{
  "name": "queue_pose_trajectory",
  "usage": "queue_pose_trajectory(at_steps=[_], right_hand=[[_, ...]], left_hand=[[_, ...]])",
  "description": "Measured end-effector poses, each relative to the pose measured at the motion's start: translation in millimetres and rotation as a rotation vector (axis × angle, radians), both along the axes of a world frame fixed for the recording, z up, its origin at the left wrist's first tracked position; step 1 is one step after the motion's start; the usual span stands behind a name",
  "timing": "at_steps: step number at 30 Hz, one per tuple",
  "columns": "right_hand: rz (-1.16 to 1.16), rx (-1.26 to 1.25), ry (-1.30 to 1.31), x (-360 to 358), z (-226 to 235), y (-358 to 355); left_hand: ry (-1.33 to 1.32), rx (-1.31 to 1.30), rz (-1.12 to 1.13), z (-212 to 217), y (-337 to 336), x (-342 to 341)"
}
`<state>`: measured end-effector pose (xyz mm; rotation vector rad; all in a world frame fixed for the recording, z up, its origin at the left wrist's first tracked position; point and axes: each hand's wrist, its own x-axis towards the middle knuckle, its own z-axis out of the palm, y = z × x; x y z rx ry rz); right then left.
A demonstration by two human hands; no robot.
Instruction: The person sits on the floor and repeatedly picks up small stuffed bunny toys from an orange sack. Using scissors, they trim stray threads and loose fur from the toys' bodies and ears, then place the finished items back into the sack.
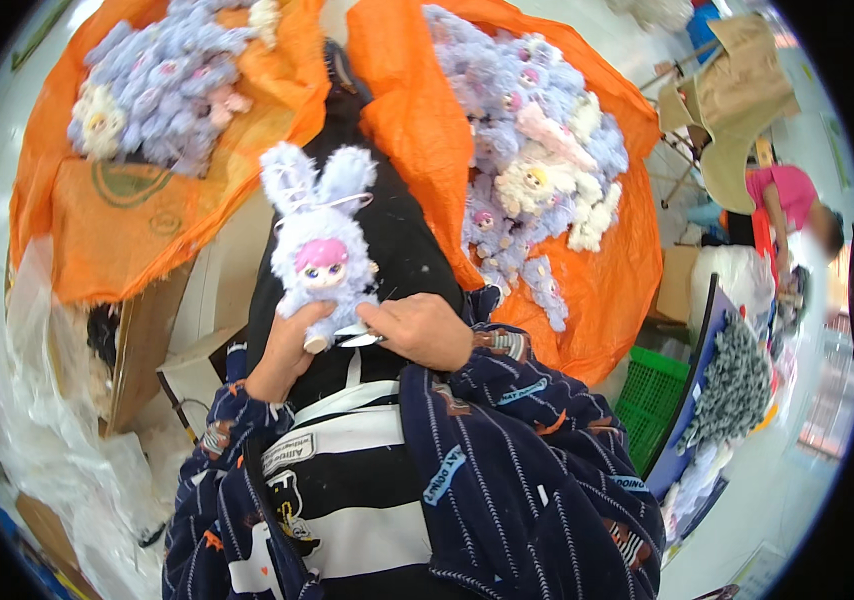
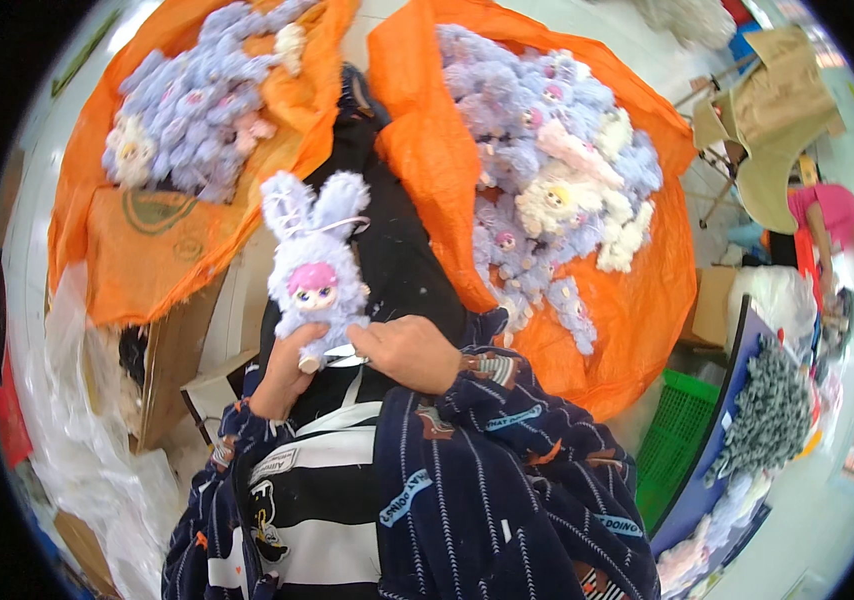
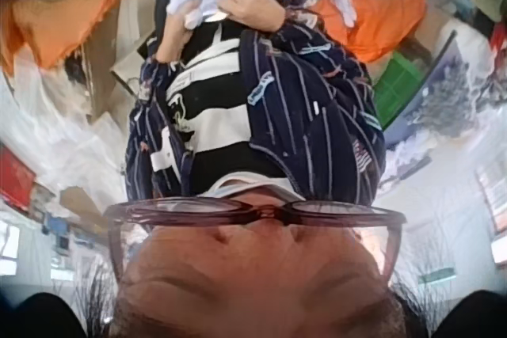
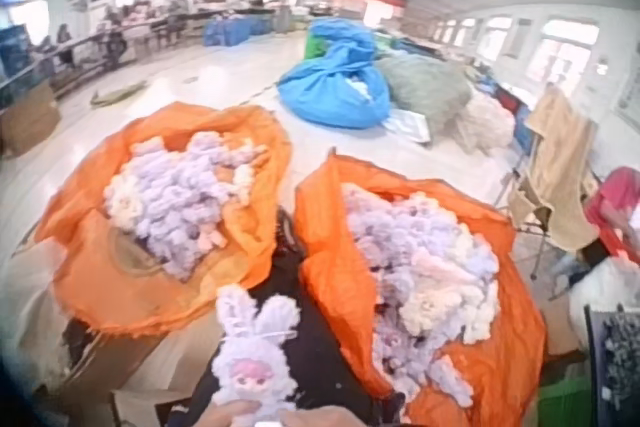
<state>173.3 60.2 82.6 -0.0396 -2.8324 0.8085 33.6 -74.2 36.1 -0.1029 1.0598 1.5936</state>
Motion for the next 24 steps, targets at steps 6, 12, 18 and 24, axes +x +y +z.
queue_pose_trajectory(at_steps=[6,12,18,24], right_hand=[[-0.320,-0.136,0.077,6.3,-25.0,-0.5],[-0.652,-0.556,-0.042,8.0,-39.3,10.1],[-0.784,-1.297,-0.078,20.8,-35.9,52.2],[-1.187,-0.510,0.084,72.6,-178.5,148.4]], left_hand=[[0.215,-0.034,0.036,-8.2,2.9,9.0],[0.397,-0.040,0.013,-8.0,20.0,12.7],[0.489,-0.024,0.185,-0.6,52.5,-42.3],[0.221,0.315,0.746,78.9,141.3,-128.1]])
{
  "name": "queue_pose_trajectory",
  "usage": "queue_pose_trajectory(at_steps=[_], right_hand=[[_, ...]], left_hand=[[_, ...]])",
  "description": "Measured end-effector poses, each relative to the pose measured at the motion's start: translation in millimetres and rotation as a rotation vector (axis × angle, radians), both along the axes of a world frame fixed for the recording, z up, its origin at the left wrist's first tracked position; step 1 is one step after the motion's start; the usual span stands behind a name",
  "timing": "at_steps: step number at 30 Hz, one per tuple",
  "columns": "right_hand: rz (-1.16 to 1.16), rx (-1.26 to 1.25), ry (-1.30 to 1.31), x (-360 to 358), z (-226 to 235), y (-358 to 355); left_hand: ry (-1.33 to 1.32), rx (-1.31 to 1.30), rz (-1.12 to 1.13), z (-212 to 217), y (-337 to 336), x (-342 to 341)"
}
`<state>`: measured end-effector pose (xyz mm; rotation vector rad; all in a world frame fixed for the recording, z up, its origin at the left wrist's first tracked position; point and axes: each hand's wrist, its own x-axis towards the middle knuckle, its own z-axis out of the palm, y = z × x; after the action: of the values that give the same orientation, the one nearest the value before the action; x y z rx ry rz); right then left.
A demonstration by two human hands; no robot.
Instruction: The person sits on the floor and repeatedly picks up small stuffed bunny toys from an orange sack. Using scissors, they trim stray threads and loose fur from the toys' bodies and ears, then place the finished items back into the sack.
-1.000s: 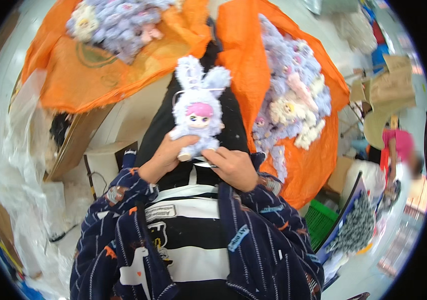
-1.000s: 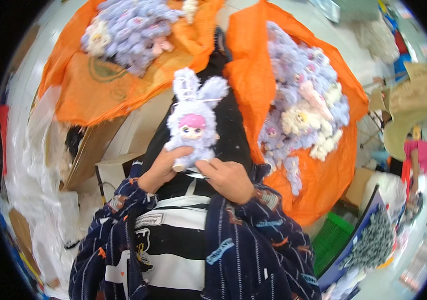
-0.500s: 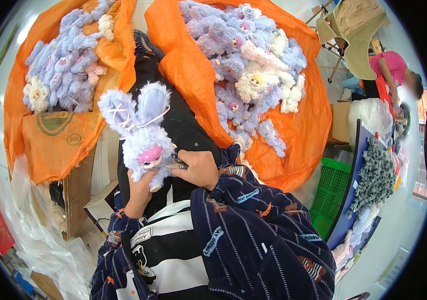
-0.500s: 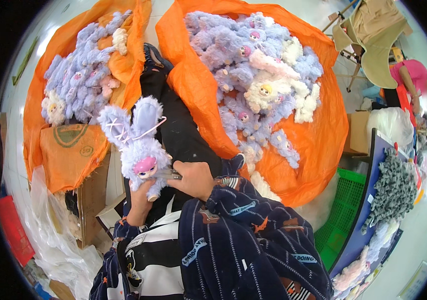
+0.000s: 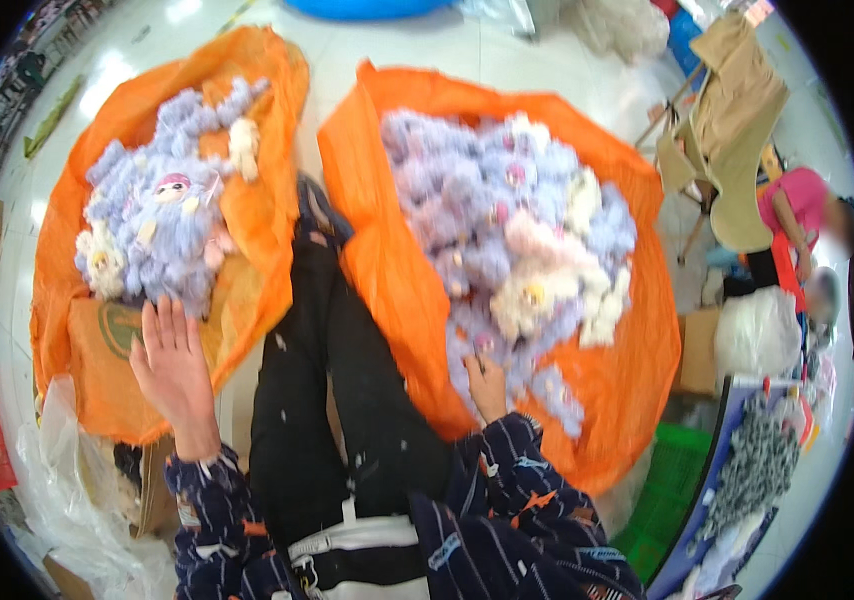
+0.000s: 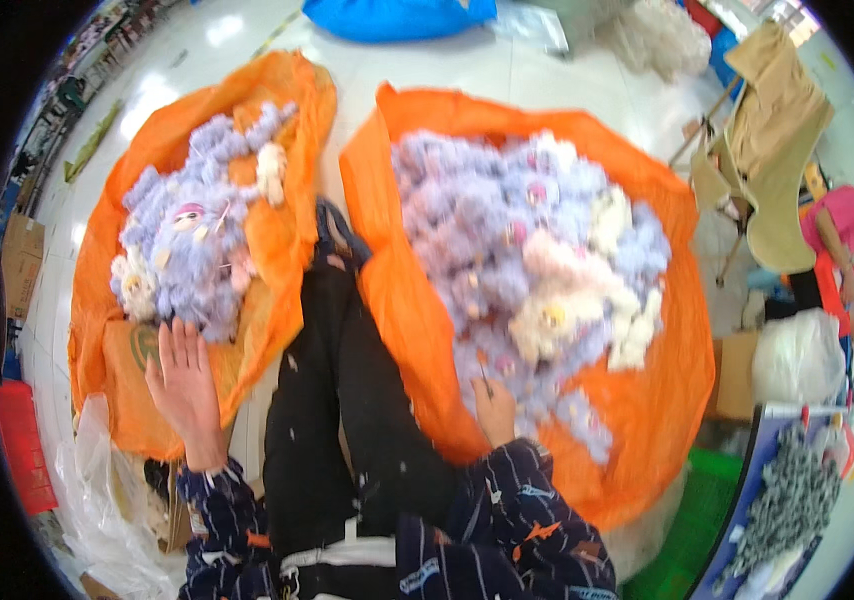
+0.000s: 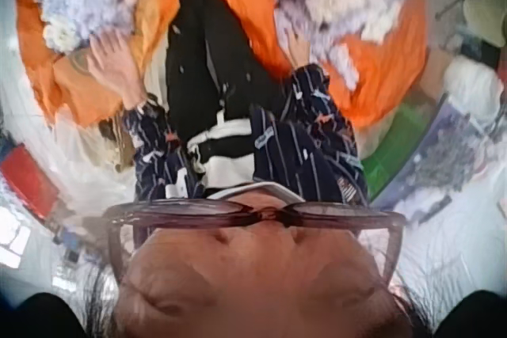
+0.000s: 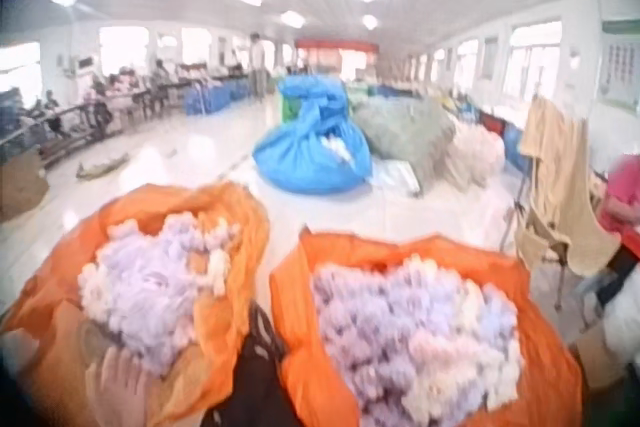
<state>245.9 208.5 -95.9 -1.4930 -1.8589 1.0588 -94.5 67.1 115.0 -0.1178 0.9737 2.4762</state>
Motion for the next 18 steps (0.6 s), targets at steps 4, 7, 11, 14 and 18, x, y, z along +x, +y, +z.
queue_pose_trajectory(at_steps=[4,7,11,14,18], right_hand=[[-0.138,-0.219,-0.015,3.5,-91.6,36.2],[-0.014,-0.300,-0.146,-7.6,-124.7,36.6],[0.210,-0.218,-0.429,44.5,-252.0,13.8],[0.158,-0.250,-0.520,29.5,-226.0,-3.3],[-0.006,-0.353,-0.458,52.5,-149.5,4.7]], left_hand=[[0.363,-0.212,-0.361,-1.3,6.8,22.5],[0.896,-0.308,-0.570,37.8,15.8,36.1],[1.517,0.017,-0.760,104.5,59.2,32.3],[1.695,0.228,-0.641,132.1,57.9,45.0],[1.647,0.556,-0.002,137.3,69.4,80.7]])
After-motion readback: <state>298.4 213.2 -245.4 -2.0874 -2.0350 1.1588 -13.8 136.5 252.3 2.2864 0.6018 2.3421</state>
